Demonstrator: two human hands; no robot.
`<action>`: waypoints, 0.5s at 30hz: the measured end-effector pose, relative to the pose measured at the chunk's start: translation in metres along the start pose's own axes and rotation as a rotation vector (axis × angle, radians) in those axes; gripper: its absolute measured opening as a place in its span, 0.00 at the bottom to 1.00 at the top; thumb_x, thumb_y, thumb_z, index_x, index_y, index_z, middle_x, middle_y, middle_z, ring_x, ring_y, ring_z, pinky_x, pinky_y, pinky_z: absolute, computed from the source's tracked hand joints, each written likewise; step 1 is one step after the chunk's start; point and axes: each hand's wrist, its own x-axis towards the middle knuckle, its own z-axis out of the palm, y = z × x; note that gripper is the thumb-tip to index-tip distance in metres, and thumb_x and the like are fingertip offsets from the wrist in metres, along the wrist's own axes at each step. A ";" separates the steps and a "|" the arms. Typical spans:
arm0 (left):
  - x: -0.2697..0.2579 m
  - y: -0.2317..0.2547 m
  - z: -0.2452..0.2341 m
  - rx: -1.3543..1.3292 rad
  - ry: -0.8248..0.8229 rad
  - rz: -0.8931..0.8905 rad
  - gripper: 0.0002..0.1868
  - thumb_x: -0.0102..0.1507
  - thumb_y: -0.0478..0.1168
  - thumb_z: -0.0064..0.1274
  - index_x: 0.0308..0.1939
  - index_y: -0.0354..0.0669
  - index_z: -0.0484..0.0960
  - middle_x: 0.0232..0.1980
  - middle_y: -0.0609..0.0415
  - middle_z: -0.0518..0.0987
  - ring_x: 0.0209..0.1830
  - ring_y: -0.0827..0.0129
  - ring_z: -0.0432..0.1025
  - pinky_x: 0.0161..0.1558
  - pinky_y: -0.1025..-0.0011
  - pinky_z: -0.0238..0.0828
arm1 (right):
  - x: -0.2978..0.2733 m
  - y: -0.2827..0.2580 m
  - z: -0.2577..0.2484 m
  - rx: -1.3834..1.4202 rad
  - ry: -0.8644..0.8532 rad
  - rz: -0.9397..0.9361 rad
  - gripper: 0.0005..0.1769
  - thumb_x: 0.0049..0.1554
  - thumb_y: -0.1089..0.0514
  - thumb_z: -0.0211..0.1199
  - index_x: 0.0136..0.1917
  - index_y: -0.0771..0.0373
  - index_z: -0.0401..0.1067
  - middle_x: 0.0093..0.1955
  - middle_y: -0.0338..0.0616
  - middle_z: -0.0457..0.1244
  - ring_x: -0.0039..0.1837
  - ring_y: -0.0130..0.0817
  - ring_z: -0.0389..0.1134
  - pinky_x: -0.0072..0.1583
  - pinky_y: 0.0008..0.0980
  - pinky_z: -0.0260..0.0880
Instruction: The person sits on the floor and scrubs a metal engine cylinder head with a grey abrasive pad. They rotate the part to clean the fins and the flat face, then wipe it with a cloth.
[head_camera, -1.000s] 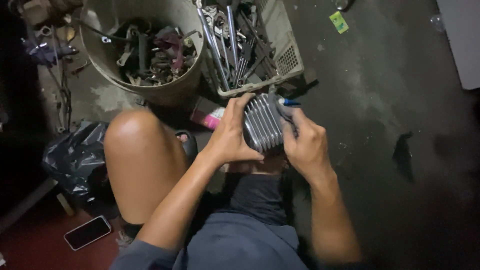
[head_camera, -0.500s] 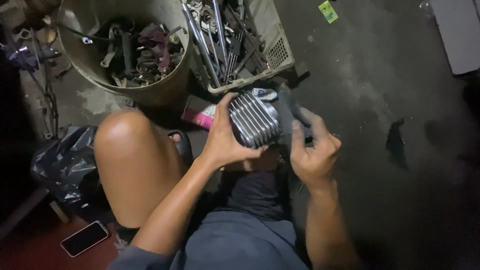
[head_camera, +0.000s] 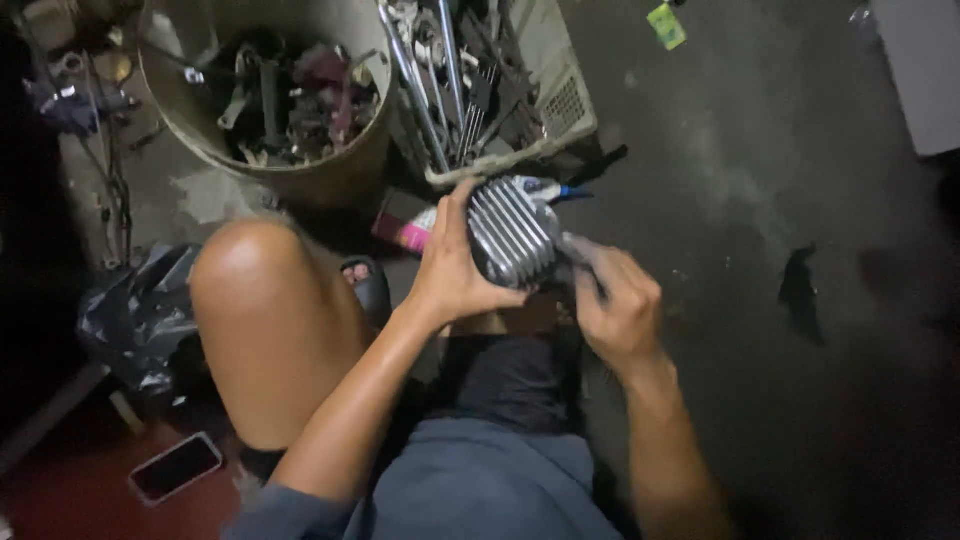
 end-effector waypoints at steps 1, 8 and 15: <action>0.004 -0.002 -0.001 0.002 0.011 0.013 0.73 0.29 0.49 0.80 0.74 0.39 0.55 0.61 0.30 0.69 0.64 0.28 0.67 0.65 0.38 0.64 | -0.002 0.003 -0.001 -0.001 0.007 -0.016 0.07 0.58 0.73 0.62 0.51 0.74 0.77 0.43 0.60 0.69 0.46 0.58 0.72 0.49 0.46 0.72; -0.005 0.008 0.001 -0.077 -0.082 0.293 0.69 0.35 0.66 0.77 0.72 0.44 0.59 0.63 0.39 0.68 0.66 0.35 0.66 0.68 0.43 0.64 | 0.028 -0.012 0.003 -0.110 -0.056 -0.015 0.05 0.58 0.71 0.60 0.48 0.70 0.75 0.39 0.53 0.68 0.45 0.54 0.72 0.48 0.46 0.71; -0.017 -0.018 0.003 -0.172 -0.033 0.309 0.67 0.36 0.64 0.78 0.69 0.39 0.58 0.63 0.35 0.68 0.65 0.34 0.66 0.67 0.42 0.63 | 0.029 0.003 -0.001 0.062 0.163 0.279 0.10 0.66 0.64 0.57 0.58 0.68 0.75 0.48 0.56 0.71 0.53 0.57 0.73 0.55 0.48 0.72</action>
